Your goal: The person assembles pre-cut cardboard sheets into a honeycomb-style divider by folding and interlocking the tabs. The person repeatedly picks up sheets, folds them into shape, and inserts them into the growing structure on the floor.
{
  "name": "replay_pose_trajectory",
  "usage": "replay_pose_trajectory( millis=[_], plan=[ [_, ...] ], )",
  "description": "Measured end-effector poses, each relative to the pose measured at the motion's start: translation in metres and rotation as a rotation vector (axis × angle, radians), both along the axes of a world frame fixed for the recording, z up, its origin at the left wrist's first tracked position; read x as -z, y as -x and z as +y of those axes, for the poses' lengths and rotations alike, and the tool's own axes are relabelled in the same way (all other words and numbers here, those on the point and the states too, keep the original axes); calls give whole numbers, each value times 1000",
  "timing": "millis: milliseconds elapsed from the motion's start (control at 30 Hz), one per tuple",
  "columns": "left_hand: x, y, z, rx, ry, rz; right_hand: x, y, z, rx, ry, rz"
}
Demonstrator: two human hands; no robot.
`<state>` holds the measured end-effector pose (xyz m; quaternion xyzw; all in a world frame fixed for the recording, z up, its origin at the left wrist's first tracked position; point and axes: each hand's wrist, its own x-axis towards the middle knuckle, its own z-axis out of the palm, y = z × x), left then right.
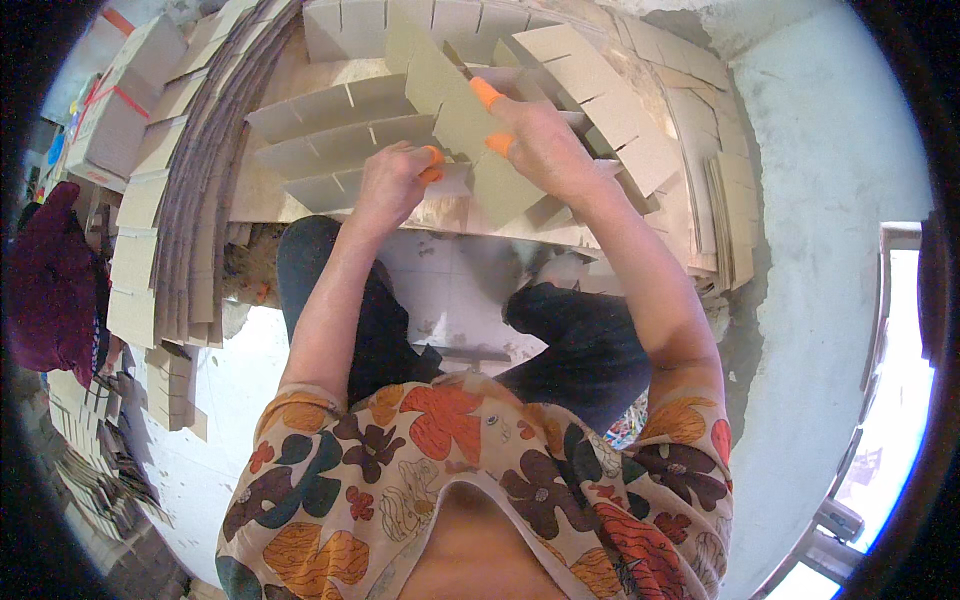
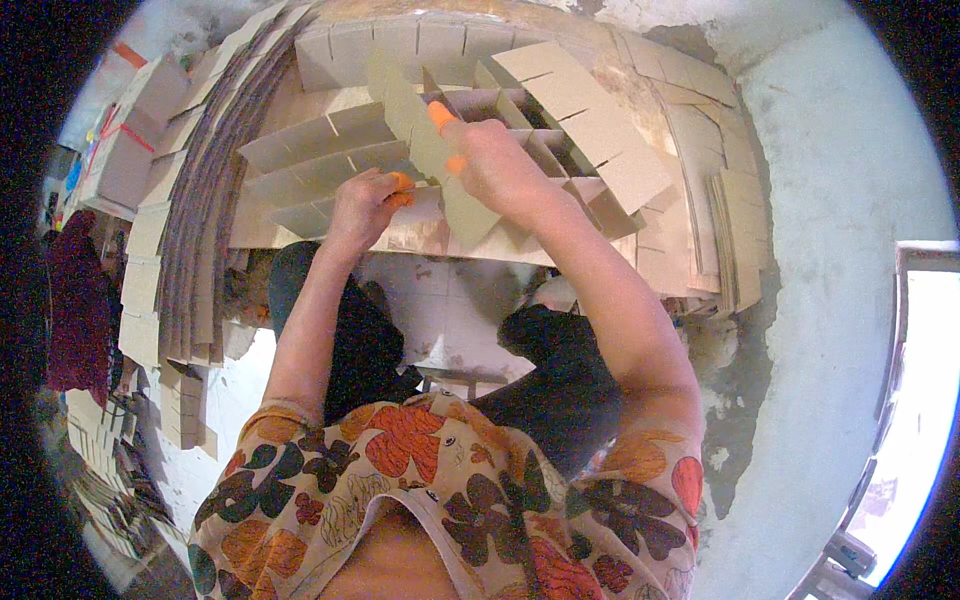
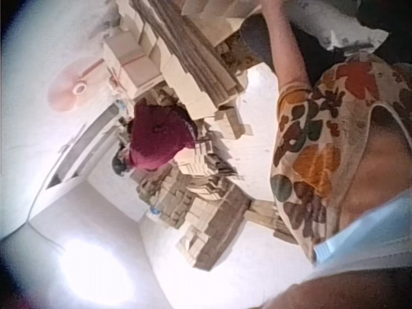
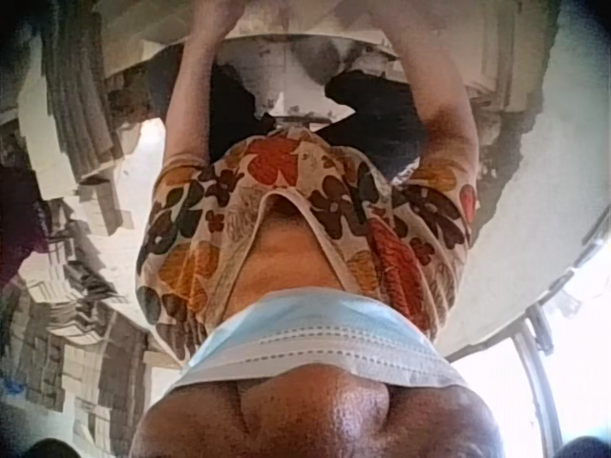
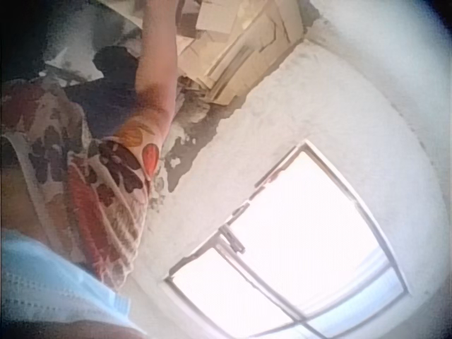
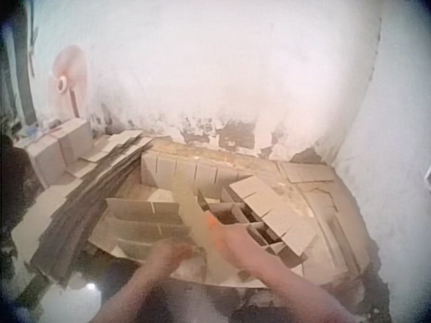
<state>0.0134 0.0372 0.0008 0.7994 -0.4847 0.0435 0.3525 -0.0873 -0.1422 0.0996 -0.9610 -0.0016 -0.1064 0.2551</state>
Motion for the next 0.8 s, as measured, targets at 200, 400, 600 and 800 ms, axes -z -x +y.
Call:
replay_pose_trajectory(
  millis=[200, 400, 600, 800],
  plan=[
    [-2, -1, -6, 4, 7, 15, 22, -16, 10, -35, 88, 235],
    [4, -6, -6, -8, -55, -31, 2, -26, 24, -86, 515, 522],
    [-9, -3, -7, -11, -44, 37, 8, 3, -76, 505, 312, -110],
    [-14, -1, -7, -7, -40, 59, 44, 90, -218, 776, 67, 266]
  ],
)
